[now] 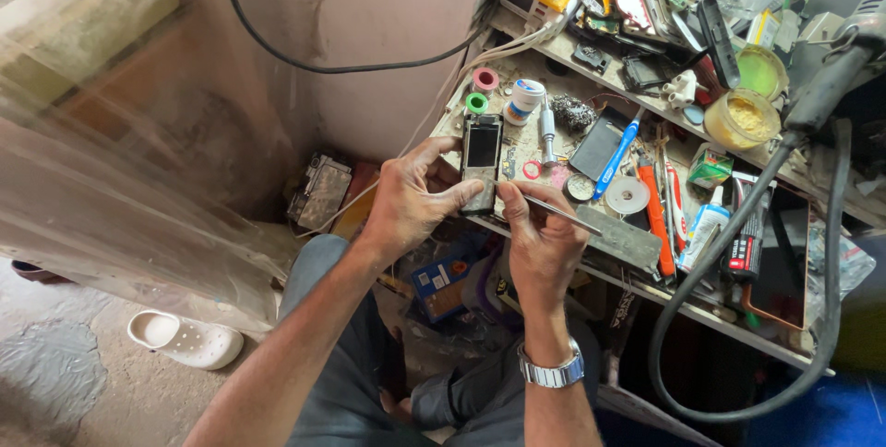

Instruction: The person disassembles a Nokia mobile phone, removes the battery, and uses a metal tool and a toothbrush to clean the internal components and the keypad area. The person then reassembles the phone and tests it by pressing buttons.

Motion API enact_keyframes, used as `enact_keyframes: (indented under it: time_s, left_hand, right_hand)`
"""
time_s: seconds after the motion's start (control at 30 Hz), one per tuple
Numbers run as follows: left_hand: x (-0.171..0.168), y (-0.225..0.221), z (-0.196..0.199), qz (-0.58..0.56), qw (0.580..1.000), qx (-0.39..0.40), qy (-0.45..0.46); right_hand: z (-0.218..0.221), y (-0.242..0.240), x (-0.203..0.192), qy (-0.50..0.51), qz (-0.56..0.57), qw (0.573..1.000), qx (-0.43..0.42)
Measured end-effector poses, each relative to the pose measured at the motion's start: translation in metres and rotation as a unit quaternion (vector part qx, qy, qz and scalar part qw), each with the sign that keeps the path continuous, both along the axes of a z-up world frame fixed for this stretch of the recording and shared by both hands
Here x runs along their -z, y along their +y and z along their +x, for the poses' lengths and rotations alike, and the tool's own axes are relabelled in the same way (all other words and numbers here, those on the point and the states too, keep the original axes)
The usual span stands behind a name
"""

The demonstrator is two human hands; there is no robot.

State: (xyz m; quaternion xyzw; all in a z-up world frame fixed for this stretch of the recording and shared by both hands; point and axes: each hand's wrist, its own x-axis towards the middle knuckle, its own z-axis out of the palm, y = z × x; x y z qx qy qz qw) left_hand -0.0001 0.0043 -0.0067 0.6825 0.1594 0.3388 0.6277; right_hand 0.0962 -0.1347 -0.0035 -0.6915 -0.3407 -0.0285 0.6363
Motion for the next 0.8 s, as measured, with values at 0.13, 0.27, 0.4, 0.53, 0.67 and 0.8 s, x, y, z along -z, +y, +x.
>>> enact_keyframes:
  time_s: [0.13, 0.27, 0.4, 0.53, 0.67, 0.8]
  left_hand:
    - [-0.001, 0.000, 0.000, 0.013, 1.000, -0.007, 0.006]
    - [-0.004, -0.001, -0.001, 0.017, 1.000, -0.004, -0.002]
    - [-0.009, -0.003, -0.002, 0.004, 1.000, -0.003, 0.004]
    - [-0.013, -0.004, -0.004, 0.003, 1.000, -0.004, 0.027]
    - [-0.015, -0.005, -0.004, 0.005, 0.999, -0.005, 0.033]
    - [-0.015, -0.004, -0.005, 0.001, 1.000, 0.003, 0.026]
  right_hand:
    - [0.000, -0.001, -0.002, -0.015, -0.006, 1.000, 0.003]
    - [-0.001, -0.001, -0.002, -0.026, -0.001, 1.000, 0.005]
    - [-0.001, 0.000, -0.002, -0.034, -0.002, 0.999, 0.013]
    - [-0.001, -0.002, -0.002, -0.032, -0.004, 0.999, 0.008]
    - [-0.001, -0.002, -0.002, -0.030, -0.008, 0.999, 0.013]
    - [-0.001, -0.002, -0.003, -0.044, -0.014, 0.999, 0.016]
